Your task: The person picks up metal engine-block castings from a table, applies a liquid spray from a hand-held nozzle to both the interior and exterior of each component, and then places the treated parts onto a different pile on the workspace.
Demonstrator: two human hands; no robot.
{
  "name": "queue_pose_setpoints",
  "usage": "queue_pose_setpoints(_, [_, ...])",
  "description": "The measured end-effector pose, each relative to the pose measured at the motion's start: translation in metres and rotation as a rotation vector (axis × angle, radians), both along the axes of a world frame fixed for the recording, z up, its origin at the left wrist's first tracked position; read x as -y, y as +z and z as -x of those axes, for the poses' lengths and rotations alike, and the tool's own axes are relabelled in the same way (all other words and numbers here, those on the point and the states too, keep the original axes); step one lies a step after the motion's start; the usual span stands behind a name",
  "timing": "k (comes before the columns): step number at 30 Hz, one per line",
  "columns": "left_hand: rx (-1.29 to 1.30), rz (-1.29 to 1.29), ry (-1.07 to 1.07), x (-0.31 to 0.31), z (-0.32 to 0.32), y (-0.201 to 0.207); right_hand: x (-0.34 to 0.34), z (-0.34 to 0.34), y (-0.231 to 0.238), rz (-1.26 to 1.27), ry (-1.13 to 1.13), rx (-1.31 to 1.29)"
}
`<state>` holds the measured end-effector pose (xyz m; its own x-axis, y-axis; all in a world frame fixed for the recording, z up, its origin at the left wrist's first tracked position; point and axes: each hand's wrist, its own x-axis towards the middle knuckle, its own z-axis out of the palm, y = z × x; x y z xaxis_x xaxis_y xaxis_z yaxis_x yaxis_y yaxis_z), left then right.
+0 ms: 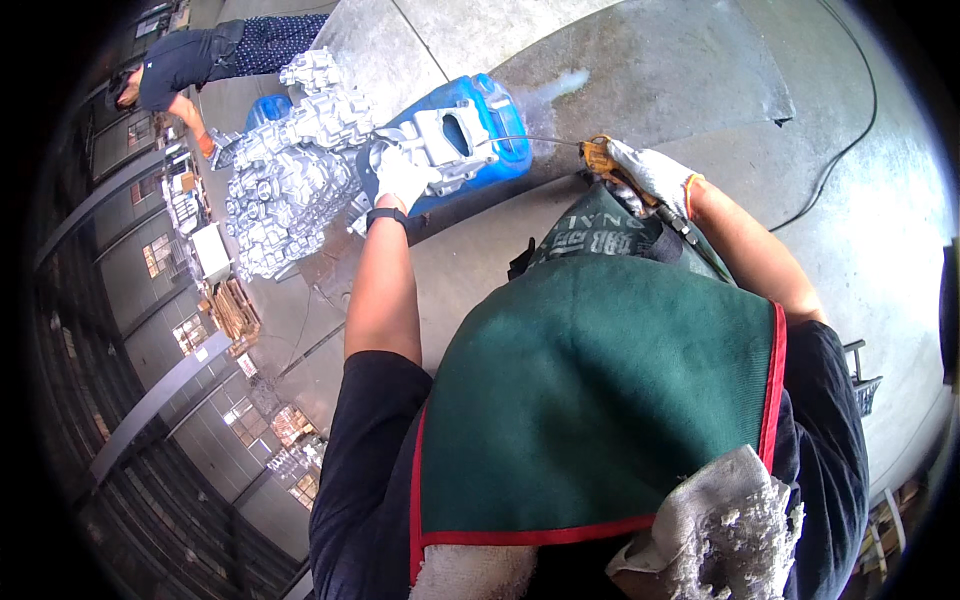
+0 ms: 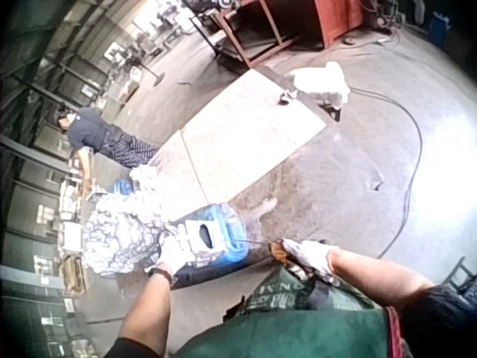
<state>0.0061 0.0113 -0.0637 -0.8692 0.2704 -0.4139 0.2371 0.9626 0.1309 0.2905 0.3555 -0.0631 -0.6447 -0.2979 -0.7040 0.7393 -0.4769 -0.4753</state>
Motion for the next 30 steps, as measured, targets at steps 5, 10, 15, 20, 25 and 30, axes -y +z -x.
queue_pose_setpoints(5, [-0.043,-0.127,-0.081,-0.003,-0.005,0.003,-0.007,0.004,0.009,-0.186,0.038,-0.074])
queue_pose_setpoints(10, [-0.06,-0.012,-0.06,-0.006,-0.008,0.009,-0.001,0.028,0.0,-0.564,0.013,-0.298])
queue_pose_setpoints(15, [0.008,-0.013,0.001,-0.031,-0.023,0.032,0.009,0.043,0.0,-0.519,0.053,-0.308])
queue_pose_setpoints(20, [-0.019,-0.026,-0.042,-0.033,-0.027,0.037,0.0,0.04,0.011,-0.509,-0.018,-0.269])
queue_pose_setpoints(25, [-0.025,-0.003,-0.002,-0.02,-0.019,0.022,0.002,0.034,0.021,-0.426,0.069,-0.324])
queue_pose_setpoints(30, [-0.008,0.026,-0.048,-0.036,-0.028,0.04,0.0,0.025,0.023,-0.457,0.023,-0.339])
